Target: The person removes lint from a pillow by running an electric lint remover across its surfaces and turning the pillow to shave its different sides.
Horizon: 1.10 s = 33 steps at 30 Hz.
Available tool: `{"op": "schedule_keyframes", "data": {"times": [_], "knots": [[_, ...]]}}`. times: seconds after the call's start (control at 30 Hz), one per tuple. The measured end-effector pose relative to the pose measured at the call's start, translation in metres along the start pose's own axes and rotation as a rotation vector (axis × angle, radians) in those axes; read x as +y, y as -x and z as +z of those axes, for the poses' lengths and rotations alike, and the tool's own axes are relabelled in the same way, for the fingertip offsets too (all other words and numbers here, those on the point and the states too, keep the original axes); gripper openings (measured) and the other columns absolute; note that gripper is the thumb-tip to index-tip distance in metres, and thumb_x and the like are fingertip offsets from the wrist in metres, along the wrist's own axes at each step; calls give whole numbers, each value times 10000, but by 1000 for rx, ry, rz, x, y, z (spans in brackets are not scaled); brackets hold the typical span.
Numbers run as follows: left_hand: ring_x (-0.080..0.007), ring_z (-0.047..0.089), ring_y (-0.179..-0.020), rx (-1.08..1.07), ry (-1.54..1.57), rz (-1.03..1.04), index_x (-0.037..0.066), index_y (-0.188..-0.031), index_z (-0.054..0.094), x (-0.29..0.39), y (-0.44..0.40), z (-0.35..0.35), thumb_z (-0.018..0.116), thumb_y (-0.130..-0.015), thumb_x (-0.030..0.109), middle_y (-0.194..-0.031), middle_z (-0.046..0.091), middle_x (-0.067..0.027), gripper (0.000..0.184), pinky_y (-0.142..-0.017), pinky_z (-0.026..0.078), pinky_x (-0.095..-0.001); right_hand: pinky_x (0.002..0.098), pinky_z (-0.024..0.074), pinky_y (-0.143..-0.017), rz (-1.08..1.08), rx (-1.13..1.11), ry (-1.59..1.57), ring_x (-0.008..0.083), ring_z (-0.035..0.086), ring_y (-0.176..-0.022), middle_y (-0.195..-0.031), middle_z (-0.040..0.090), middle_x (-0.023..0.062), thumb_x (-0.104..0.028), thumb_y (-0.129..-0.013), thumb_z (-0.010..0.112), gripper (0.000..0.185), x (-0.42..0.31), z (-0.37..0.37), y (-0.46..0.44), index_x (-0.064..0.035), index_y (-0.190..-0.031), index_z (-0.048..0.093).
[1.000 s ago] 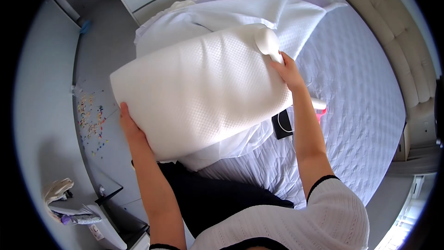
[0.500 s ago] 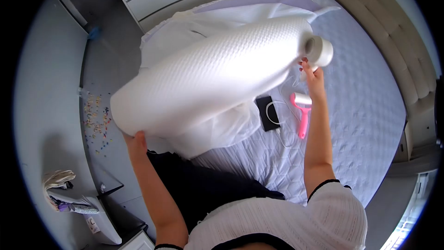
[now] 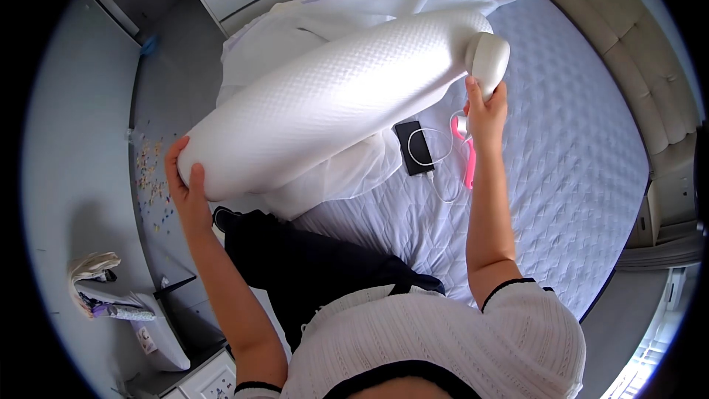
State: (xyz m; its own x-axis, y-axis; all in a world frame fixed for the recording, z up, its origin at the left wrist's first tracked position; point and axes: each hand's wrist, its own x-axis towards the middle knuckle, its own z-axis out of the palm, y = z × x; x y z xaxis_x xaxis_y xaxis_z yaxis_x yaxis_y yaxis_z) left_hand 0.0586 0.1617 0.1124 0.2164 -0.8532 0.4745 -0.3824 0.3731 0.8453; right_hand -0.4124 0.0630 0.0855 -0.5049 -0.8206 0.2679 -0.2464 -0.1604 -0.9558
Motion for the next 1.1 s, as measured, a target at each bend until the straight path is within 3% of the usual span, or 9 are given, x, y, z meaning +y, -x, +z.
{"op": "schedule_keyframes", "data": {"times": [0.2, 0.33, 0.4, 0.53, 0.67, 0.8, 0.87, 1.0, 1.1], "knots": [[-235, 509, -1219, 200, 134, -126, 101, -1306, 552, -5, 10, 14, 583, -977, 268, -1353, 510, -98, 371, -1048, 411, -381, 262, 474, -639, -128, -229, -270, 97, 549, -738, -908, 547, 43, -59, -939, 552, 263, 0, 21, 43, -5, -1182, 467], [-234, 513, -1231, 205, 115, -174, 114, -1333, 525, -5, 11, 12, 560, -993, 283, -1364, 510, -96, 381, -1038, 429, -379, 251, 455, -747, -152, -407, -245, 93, 519, -835, -981, 522, 35, -18, -937, 545, 304, -19, 36, 81, -12, -1224, 446], [-232, 520, -1238, 191, 92, -168, 124, -1362, 497, -9, 11, 9, 538, -1010, 294, -1371, 515, -92, 394, -1027, 445, -377, 261, 405, -649, -131, -462, -241, 81, 424, -720, -969, 461, 33, -10, -910, 627, 442, -33, 45, 103, 18, -1289, 402], [-241, 519, -1250, 217, 125, -200, 129, -1361, 496, -7, 12, 13, 534, -1009, 296, -1376, 517, -93, 392, -1033, 448, -388, 312, 452, -617, -47, -647, -128, 147, 504, -627, -949, 536, 122, -80, -891, 678, 619, -48, 57, 142, -15, -1416, 356], [-246, 521, -1253, 212, 164, -230, 124, -1356, 495, -5, 12, 13, 523, -1013, 302, -1372, 523, -99, 387, -1035, 450, -391, 341, 531, -737, -236, -751, -105, 242, 620, -768, -1069, 605, 139, -77, -873, 696, 674, -53, 64, 160, -42, -1446, 344], [-243, 521, -1253, 193, 168, -221, 117, -1354, 494, -11, 11, 8, 515, -1016, 306, -1369, 525, -105, 388, -1036, 446, -388, 319, 522, -706, -294, -680, -136, 215, 619, -782, -1103, 593, 139, -68, -854, 721, 607, -31, 67, 161, -37, -1369, 400], [-241, 524, -1250, 176, 167, -198, 112, -1357, 491, -13, 13, 6, 518, -1017, 317, -1366, 527, -111, 398, -1036, 443, -386, 277, 491, -654, -112, -588, -102, 144, 574, -754, -1046, 567, 103, -57, -844, 737, 543, -19, 59, 146, -24, -1289, 428], [-241, 526, -1246, 178, 174, -209, 115, -1360, 491, -10, 15, 9, 523, -1016, 343, -1363, 530, -113, 414, -1034, 441, -387, 233, 433, -622, -175, -234, -396, 64, 458, -715, -936, 477, 7, -5, -912, 665, 395, 13, 48, 102, -13, -1231, 432], [-244, 523, -1249, 209, 131, -212, 119, -1365, 489, -9, 16, 10, 526, -1014, 361, -1365, 529, -116, 429, -1032, 443, -392, 242, 480, -714, -86, -111, -385, 94, 559, -815, -962, 559, 44, -94, -987, 587, 274, 31, 31, 66, -28, -1203, 433]]}}
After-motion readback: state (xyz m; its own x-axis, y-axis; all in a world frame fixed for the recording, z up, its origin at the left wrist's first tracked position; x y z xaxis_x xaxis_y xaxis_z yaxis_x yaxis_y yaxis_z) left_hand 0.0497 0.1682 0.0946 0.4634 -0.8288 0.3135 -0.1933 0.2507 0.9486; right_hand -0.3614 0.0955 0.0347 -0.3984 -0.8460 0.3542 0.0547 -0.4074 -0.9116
